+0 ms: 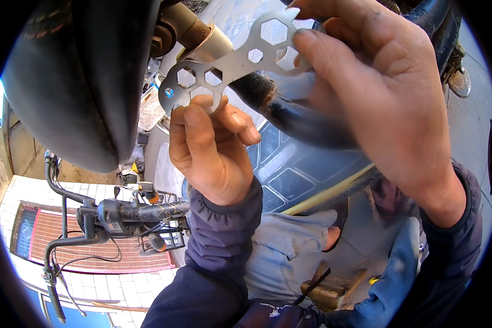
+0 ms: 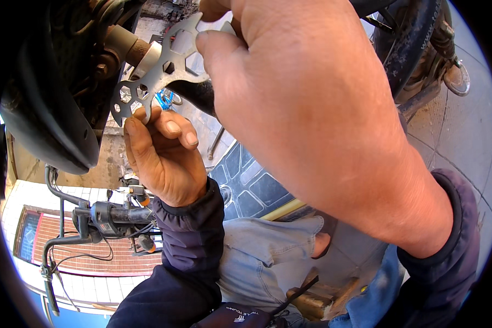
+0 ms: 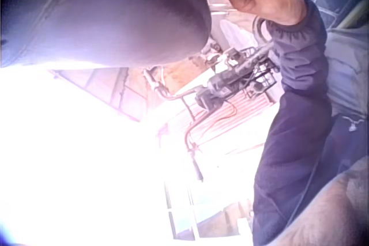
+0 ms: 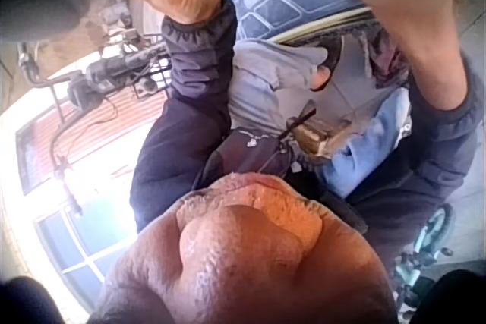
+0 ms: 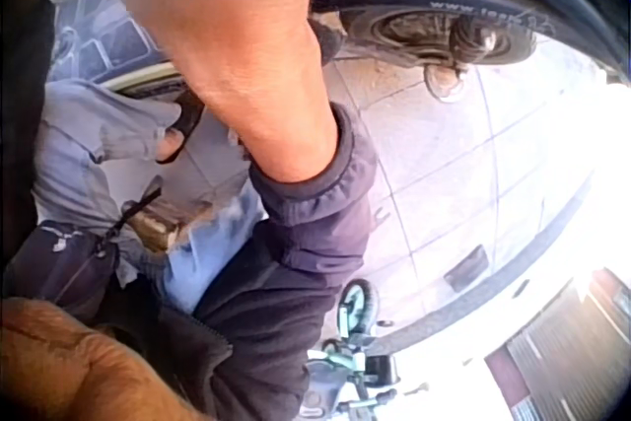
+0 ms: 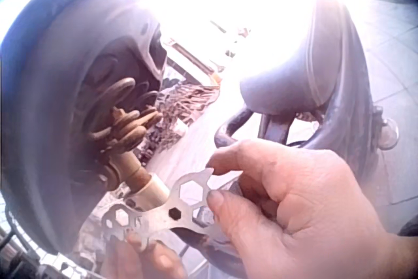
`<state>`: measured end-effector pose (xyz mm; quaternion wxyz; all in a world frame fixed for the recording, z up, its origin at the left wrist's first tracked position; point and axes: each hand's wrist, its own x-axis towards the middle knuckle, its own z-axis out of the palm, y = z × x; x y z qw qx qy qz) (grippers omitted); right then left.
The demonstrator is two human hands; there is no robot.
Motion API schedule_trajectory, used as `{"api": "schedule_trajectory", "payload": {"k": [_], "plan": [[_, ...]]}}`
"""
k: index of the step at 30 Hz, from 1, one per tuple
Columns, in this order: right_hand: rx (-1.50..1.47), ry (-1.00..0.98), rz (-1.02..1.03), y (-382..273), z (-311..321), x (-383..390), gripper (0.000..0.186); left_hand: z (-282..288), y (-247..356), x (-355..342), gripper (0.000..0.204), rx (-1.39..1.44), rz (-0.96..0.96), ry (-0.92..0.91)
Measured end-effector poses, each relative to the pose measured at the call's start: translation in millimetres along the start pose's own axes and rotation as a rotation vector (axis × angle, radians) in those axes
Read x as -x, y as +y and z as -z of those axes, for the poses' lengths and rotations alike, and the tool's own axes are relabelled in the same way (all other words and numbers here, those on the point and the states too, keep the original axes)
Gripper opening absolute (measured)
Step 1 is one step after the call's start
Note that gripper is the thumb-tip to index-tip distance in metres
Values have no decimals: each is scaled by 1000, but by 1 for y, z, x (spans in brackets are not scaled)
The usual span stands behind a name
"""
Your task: The person uses a multi-bit wrench to loosen and remove a bolt from the motorcycle seat mounting area. They then lift the seat off the frame and place it on the ground. Finally, they use the wrench to adjust a bolt on the exposed seat mounting bracket.
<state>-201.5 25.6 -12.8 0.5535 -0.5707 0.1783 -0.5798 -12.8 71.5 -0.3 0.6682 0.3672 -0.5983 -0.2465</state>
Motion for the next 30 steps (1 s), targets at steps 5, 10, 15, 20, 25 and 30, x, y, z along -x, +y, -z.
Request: {"api": "schedule_trajectory", "payload": {"k": [5, 10, 15, 20, 25, 30], "plan": [[-12, 24, -9, 0, -1, 1, 31, -3, -1, 2, 28, 20, 20, 16], [-22, 33, -19, 5, -5, 2, 31, -1, -3, 3, 28, -43, 6, -10], [-36, 46, -31, 8, -5, 3, 32, -4, -5, 6, 30, -36, 36, 39], [-60, 64, -45, 8, -7, 3, 32, -8, -6, 6, 32, -47, 43, 79], [-119, 82, -69, 7, -8, 4, 33, -9, -6, 6, 33, -68, 24, 111], [-279, 106, -28, 27, -12, 11, 35, -3, -3, 3, 28, 15, 89, 165]]}}
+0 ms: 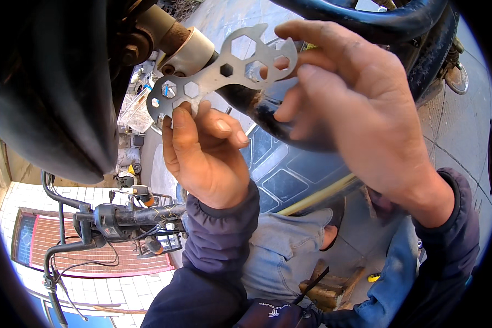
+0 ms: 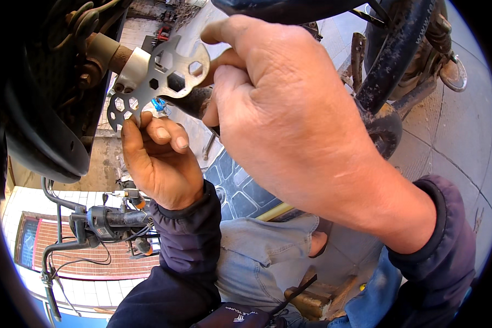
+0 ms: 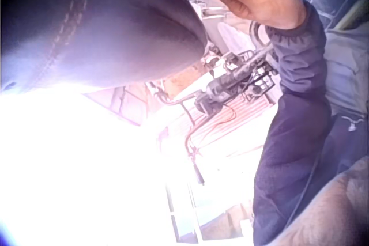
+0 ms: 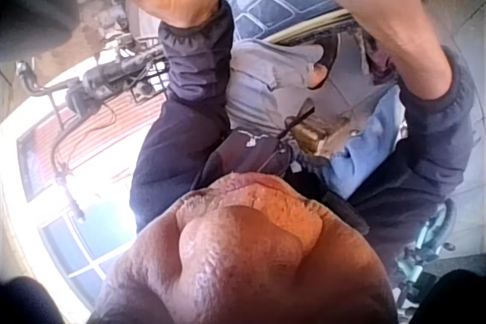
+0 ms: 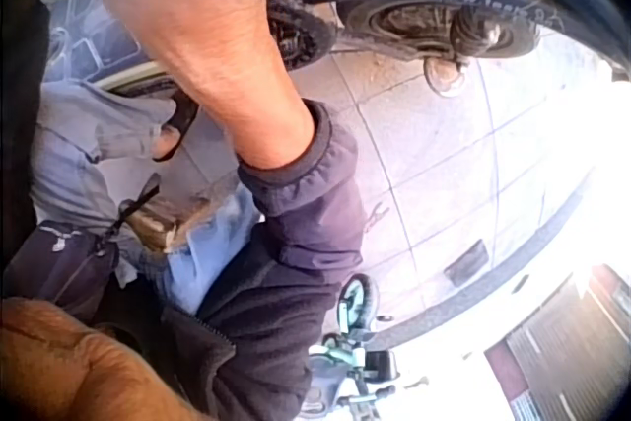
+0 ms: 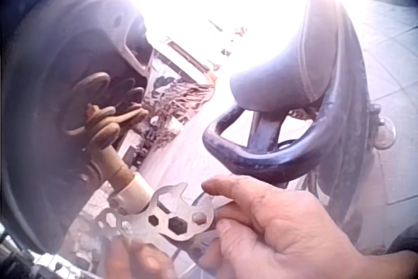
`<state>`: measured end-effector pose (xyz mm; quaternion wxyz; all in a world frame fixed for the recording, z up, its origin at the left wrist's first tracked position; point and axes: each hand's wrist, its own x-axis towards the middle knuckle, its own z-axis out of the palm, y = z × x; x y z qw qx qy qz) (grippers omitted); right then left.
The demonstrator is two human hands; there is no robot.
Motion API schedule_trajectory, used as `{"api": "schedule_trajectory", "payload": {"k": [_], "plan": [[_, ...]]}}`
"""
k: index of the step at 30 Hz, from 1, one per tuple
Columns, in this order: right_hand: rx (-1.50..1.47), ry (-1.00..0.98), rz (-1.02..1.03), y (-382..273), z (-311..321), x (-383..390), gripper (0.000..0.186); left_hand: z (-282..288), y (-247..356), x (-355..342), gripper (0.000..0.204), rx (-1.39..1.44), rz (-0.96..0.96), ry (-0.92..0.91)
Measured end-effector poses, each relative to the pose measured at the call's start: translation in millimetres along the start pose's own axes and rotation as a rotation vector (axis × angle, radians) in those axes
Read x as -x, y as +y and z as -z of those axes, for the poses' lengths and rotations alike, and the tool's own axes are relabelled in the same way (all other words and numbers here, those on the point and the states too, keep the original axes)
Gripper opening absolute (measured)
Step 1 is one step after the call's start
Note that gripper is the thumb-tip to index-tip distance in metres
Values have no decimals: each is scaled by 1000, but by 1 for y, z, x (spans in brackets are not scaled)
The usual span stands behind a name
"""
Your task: The person uses a multi-bit wrench to loosen and remove a bolt from the motorcycle seat mounting area. They then lift the seat off the frame and place it on the ground. Finally, they use the wrench to adjust a bolt on the exposed seat mounting bracket.
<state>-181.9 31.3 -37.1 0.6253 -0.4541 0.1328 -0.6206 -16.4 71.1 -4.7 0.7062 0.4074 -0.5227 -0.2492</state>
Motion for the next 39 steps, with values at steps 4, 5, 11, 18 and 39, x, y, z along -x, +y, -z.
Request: {"api": "schedule_trajectory", "payload": {"k": [4, 5, 11, 18, 39], "plan": [[74, -48, -193, 1, -3, -2, 34, -1, 0, 2, 27, -4, 20, 46], [50, -74, -206, 1, -3, -3, 33, -3, 1, 3, 28, -8, 38, 49], [-168, -162, -234, 2, -5, -6, 28, -15, -1, 18, 31, 42, 194, -69], [-254, -45, -201, -7, -11, -7, 25, -15, -4, 31, 31, -73, 158, -208], [211, -338, -307, -27, 24, -21, 30, -3, 15, 18, 50, 188, 445, -519]]}}
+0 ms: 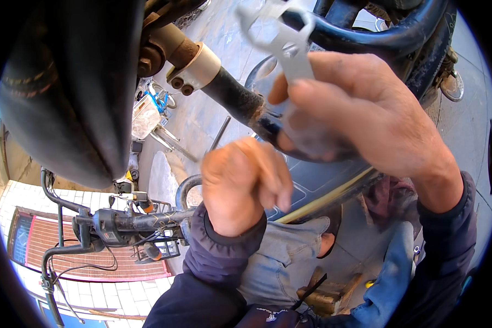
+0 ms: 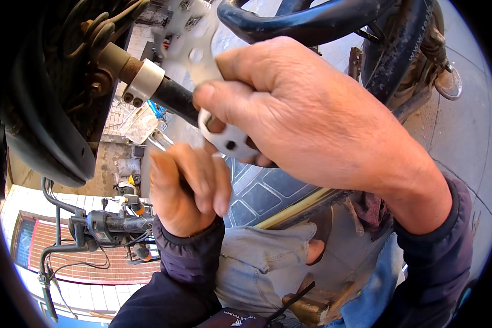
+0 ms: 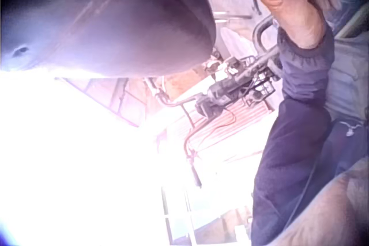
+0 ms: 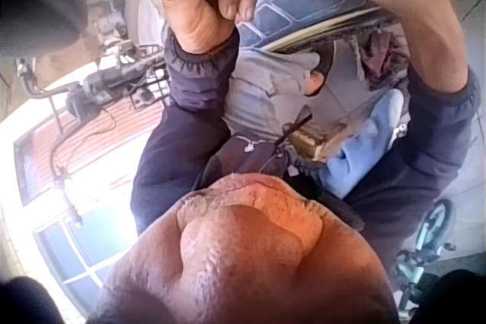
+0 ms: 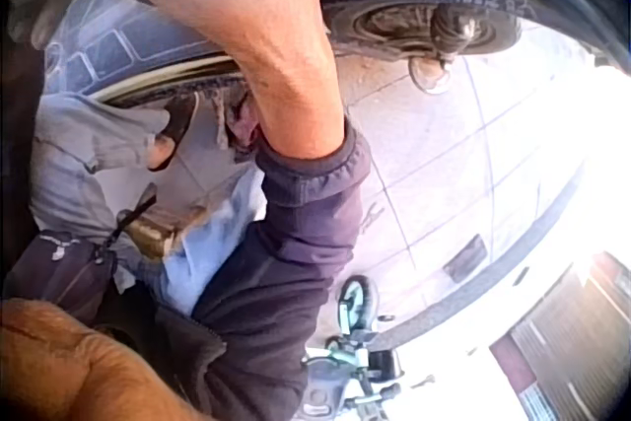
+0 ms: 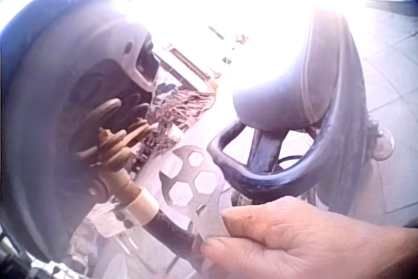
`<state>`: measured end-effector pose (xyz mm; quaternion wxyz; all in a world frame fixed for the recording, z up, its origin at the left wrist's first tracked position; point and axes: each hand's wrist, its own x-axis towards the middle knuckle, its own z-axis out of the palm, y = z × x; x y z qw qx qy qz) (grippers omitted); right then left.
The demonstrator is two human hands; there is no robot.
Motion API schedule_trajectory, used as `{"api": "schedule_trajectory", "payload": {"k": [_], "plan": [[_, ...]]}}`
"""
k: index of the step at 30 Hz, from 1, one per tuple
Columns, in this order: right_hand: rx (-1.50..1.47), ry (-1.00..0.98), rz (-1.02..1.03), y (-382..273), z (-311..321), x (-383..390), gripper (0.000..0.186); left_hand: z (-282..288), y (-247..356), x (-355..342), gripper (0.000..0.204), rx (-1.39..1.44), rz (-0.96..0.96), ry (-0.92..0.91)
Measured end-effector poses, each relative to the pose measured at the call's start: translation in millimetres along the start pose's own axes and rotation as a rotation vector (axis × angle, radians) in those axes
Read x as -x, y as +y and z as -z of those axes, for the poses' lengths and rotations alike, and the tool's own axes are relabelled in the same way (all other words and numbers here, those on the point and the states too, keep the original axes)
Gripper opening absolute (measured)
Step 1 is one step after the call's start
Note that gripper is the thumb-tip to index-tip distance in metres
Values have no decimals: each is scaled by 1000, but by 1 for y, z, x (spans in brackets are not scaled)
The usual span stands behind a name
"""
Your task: The person uses a multi-bit wrench to loosen and remove a bolt from the motorcycle seat mounting area. They then lift the seat off the frame and place it on the ground. Finally, they use the wrench to adjust a bolt on the exposed seat mounting bracket.
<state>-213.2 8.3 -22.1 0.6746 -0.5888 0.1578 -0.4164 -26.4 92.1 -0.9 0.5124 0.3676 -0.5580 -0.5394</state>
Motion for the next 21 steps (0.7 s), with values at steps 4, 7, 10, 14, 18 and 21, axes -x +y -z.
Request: {"api": "schedule_trajectory", "payload": {"k": [4, 7, 10, 14, 18, 21], "plan": [[116, -65, -27, 2, 1, 1, 25, -5, 1, -9, 46, -109, -83, 258], [168, -102, 7, 2, -2, 1, 20, -4, -1, -13, 41, -108, -125, 313], [251, -159, -27, -1, -2, -2, 16, -1, 2, -11, 36, -249, -179, 326], [405, -218, -54, -9, 0, 0, 15, -2, 5, -10, 31, -266, -163, 377], [228, -63, 81, -1, -6, 8, 16, -1, 8, -11, 30, -246, -196, 424], [224, 79, 107, -11, -4, 10, 16, 7, 9, -13, 27, -188, -274, 428]]}}
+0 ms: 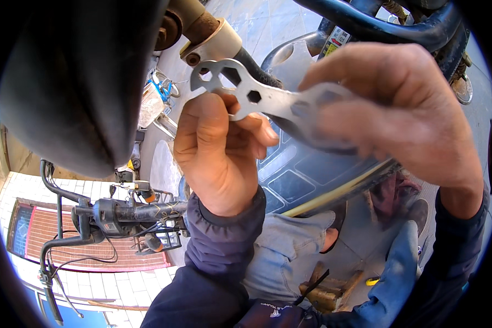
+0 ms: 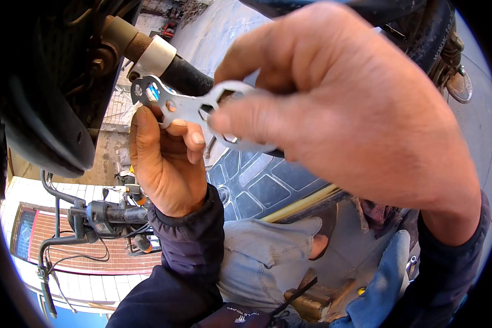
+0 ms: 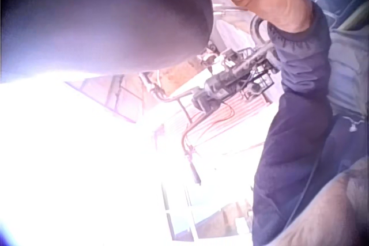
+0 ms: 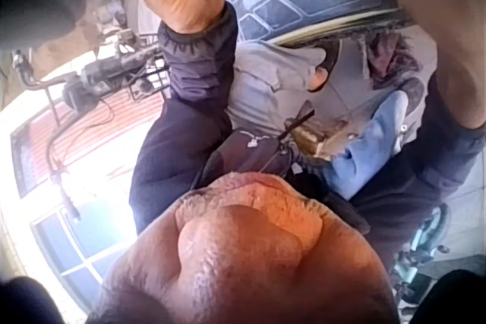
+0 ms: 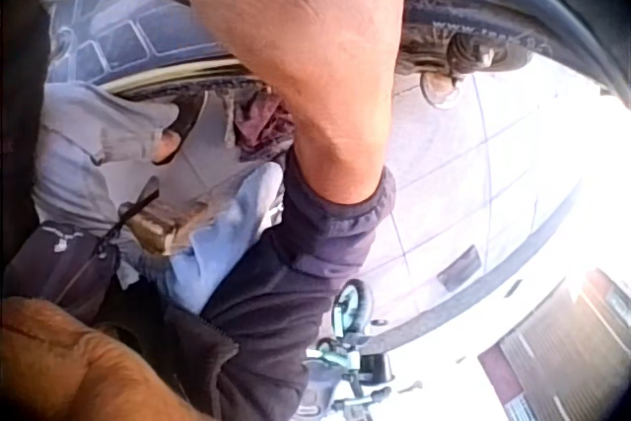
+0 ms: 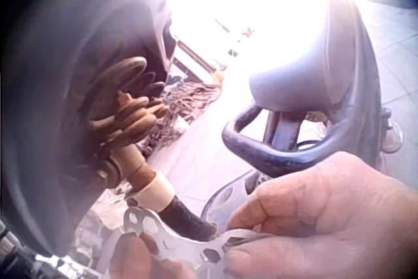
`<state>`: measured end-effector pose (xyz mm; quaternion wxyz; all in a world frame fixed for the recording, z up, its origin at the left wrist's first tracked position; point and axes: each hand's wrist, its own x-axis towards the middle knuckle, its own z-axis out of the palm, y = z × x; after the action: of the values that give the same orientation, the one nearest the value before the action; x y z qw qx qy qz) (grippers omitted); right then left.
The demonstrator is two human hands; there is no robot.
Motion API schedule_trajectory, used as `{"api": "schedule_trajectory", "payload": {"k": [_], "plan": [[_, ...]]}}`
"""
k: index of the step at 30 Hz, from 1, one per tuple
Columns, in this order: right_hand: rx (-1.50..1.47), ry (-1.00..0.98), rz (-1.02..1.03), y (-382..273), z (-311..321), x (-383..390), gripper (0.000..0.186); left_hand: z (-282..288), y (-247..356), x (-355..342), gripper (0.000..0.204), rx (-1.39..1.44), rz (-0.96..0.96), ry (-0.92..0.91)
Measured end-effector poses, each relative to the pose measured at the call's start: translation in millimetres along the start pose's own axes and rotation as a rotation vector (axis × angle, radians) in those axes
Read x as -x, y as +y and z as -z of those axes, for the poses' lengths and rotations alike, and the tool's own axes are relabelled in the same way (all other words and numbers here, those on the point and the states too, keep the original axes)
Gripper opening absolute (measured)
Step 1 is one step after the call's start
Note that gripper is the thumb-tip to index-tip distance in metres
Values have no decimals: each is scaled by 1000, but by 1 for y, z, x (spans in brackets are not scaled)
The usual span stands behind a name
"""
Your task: The person uses a multi-bit wrench to loosen and remove a bolt from the motorcycle seat mounting area. They then lift the seat off the frame and place it on the ground. Finally, they use the wrench to adjust a bolt on the exposed seat mounting bracket.
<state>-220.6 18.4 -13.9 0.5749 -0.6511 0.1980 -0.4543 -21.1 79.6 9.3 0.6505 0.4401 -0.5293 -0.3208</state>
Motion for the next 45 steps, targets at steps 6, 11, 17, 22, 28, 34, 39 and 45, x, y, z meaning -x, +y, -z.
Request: {"api": "schedule_trajectory", "payload": {"k": [6, 11, 17, 22, 28, 34, 39, 45], "plan": [[-26, 309, 172, 2, -19, -4, 15, 3, 6, -8, 29, 49, -95, -149], [18, 266, 202, 1, -13, -6, 14, 2, 6, -14, 28, 121, -118, -72], [16, 213, 219, 3, -12, -12, 14, -1, 1, -12, 27, 87, -149, -73], [20, 173, 221, 2, -11, -20, 13, -2, 4, -19, 27, 44, -182, -53], [14, 115, 210, 14, -13, -37, 13, 4, 7, -26, 27, -23, -209, -21], [28, 122, 203, 19, -12, -43, 12, -3, 8, -33, 27, -63, -231, -32], [11, 104, 221, 22, -6, -47, 12, 5, 14, -33, 31, -253, -236, -15], [23, 127, 221, 23, 0, -46, 11, -1, 14, -35, 33, -324, -240, 92]]}}
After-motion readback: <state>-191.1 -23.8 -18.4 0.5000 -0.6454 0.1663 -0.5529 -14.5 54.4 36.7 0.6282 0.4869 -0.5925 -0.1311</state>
